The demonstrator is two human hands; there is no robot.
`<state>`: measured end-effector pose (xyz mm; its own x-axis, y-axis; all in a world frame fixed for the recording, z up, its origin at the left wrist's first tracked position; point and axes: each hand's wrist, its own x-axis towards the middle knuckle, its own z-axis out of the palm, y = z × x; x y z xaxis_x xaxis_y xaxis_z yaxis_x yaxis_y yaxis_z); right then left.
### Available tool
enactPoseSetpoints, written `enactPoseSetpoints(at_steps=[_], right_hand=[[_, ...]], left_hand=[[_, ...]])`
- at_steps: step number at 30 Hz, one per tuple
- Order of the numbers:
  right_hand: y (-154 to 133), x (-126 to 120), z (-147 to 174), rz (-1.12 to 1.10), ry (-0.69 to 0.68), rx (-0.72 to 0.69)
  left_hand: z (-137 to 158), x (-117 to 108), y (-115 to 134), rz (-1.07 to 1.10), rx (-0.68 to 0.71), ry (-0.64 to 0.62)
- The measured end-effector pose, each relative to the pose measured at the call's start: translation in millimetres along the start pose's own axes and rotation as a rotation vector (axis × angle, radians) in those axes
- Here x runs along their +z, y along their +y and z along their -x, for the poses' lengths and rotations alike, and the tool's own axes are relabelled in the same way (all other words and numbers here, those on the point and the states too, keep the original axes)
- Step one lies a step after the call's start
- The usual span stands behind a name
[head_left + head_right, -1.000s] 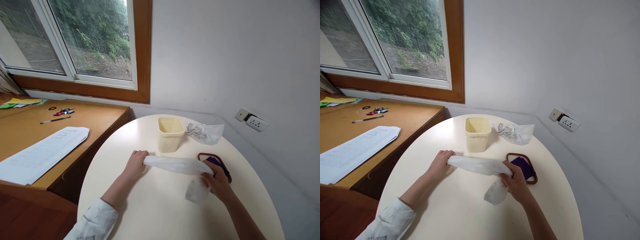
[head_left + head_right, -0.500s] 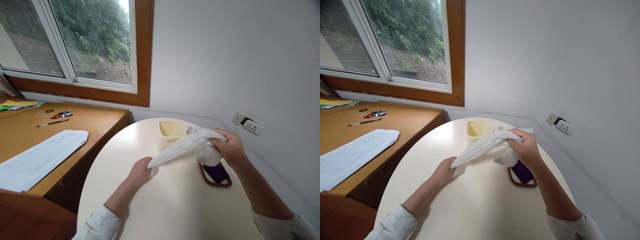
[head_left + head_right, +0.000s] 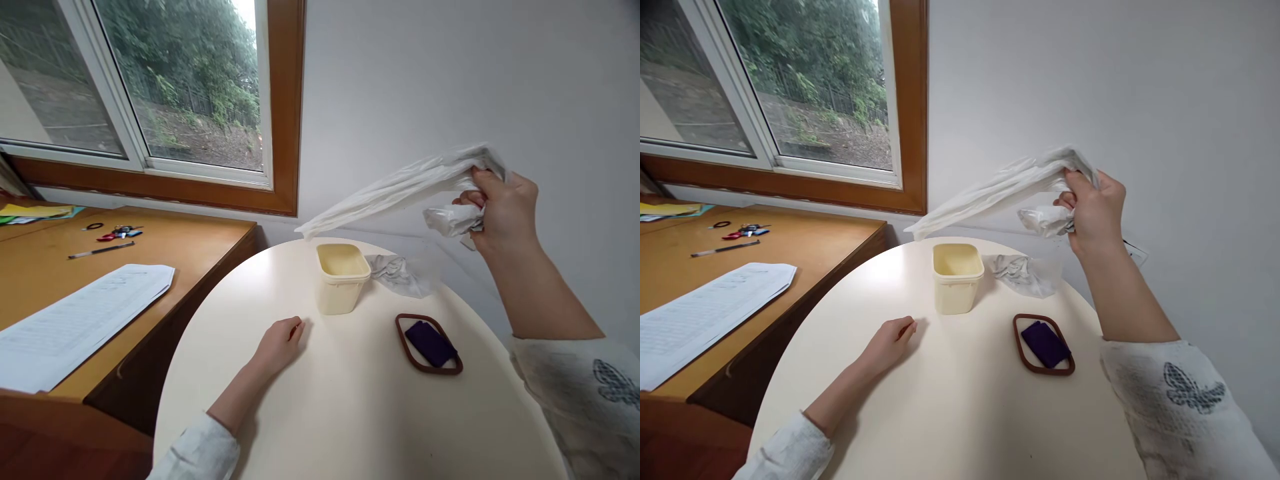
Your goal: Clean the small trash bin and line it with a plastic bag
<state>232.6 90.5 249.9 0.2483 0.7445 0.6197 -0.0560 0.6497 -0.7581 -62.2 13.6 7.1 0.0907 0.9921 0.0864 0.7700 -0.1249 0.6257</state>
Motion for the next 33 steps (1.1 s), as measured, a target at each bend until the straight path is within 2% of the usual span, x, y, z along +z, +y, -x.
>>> enactPoseSetpoints(at_steps=[7, 11, 15, 18, 21, 26, 30, 33], right_hand=[[10, -22, -10, 0.092, 0.041, 0.064], [14, -21, -5, 0.323, -0.06, 0.163], [18, -4, 2, 0.627, -0.241, 0.182], [22, 16, 6, 0.745, -0.37, 0.121], [25, 36, 8, 0.819, -0.473, 0.033], [27, 61, 15, 0.9, -0.712, -0.026], [30, 74, 21, 0.989, -0.822, -0.093], [34, 77, 23, 1.049, -0.888, -0.067]], left_hand=[[1, 0, 2, 0.011, 0.012, -0.022], [1, -1, 3, 0.012, 0.01, -0.027], [1, -1, 3, 0.007, 0.014, -0.031], [1, -1, 3, 0.004, 0.016, -0.036], [1, -1, 3, 0.002, 0.018, -0.043], [1, -2, 2, 0.001, 0.018, -0.048], [1, -2, 2, 0.003, 0.019, -0.047], [1, -2, 3, 0.007, 0.017, -0.048]])
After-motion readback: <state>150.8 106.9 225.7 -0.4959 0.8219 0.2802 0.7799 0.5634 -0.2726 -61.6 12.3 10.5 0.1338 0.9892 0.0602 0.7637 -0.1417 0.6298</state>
